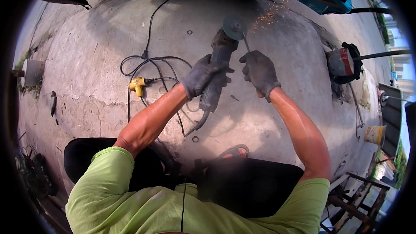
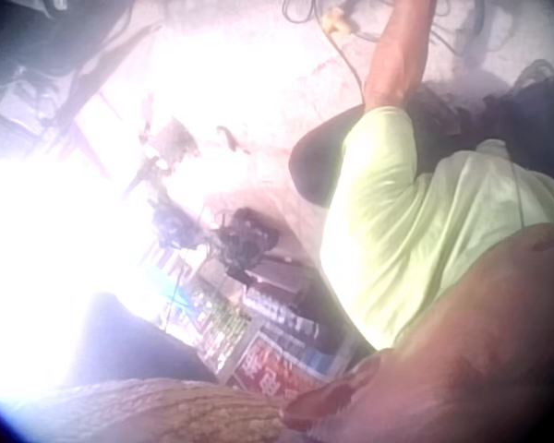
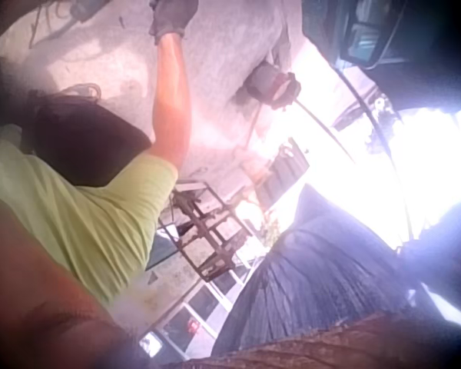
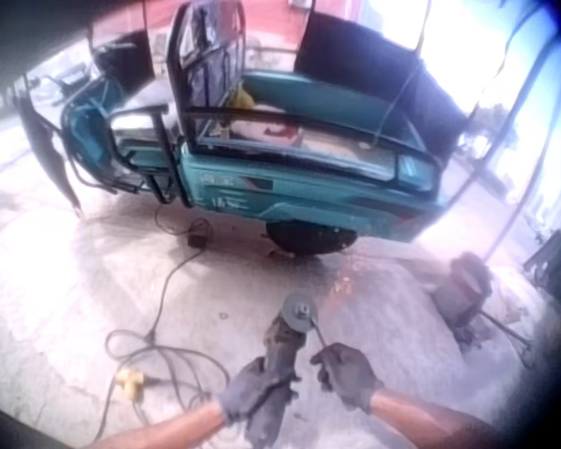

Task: The person holds a metal rod and uses a handheld angle grinder to grind its tip, producing sparks, and also uses a power drill on the metal piece.

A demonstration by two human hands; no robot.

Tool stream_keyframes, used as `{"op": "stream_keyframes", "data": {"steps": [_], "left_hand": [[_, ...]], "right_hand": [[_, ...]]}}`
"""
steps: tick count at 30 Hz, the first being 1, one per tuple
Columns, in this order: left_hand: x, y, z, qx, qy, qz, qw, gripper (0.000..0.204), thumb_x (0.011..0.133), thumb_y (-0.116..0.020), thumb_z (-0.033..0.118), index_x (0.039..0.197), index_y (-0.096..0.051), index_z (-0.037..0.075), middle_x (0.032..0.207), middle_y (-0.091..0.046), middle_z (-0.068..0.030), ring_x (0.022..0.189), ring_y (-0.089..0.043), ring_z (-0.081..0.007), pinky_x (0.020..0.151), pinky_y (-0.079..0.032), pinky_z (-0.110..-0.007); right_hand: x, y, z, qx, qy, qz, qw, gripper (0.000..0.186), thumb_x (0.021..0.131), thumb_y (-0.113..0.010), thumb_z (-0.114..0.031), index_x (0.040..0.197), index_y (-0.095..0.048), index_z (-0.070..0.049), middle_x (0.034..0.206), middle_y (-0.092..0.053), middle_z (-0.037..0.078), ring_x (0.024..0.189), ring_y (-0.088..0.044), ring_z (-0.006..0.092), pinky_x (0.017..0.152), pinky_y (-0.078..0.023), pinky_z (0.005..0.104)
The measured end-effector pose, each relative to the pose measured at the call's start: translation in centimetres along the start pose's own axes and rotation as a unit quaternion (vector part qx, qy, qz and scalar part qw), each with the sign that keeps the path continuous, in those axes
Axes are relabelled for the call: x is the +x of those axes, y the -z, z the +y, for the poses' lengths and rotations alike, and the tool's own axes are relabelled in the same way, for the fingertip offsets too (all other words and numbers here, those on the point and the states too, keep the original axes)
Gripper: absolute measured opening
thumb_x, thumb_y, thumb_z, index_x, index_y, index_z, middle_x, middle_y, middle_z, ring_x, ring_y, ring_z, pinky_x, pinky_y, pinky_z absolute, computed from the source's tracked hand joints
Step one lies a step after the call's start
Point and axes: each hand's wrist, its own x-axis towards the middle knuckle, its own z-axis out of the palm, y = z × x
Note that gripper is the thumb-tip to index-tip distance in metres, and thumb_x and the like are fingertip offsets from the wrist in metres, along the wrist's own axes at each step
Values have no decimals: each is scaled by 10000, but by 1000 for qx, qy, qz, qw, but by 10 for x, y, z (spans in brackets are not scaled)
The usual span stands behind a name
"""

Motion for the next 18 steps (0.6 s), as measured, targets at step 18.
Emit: {"op": "stream_keyframes", "data": {"steps": [18], "left_hand": [[1, 3, -5, 10, 4, 8, 1000, 567, 975, -742, 236, 1331, -398, -42, 1159, -720, -222, 846, -770, -278, 685, -670, -386]], "right_hand": [[-2, -2, 4, -44, -10, -16, 999, 336, 1015, -498, -286, 1051, -707, -25, 723, -631, 71, 598, -622, 159, 597, -503, 351]]}}
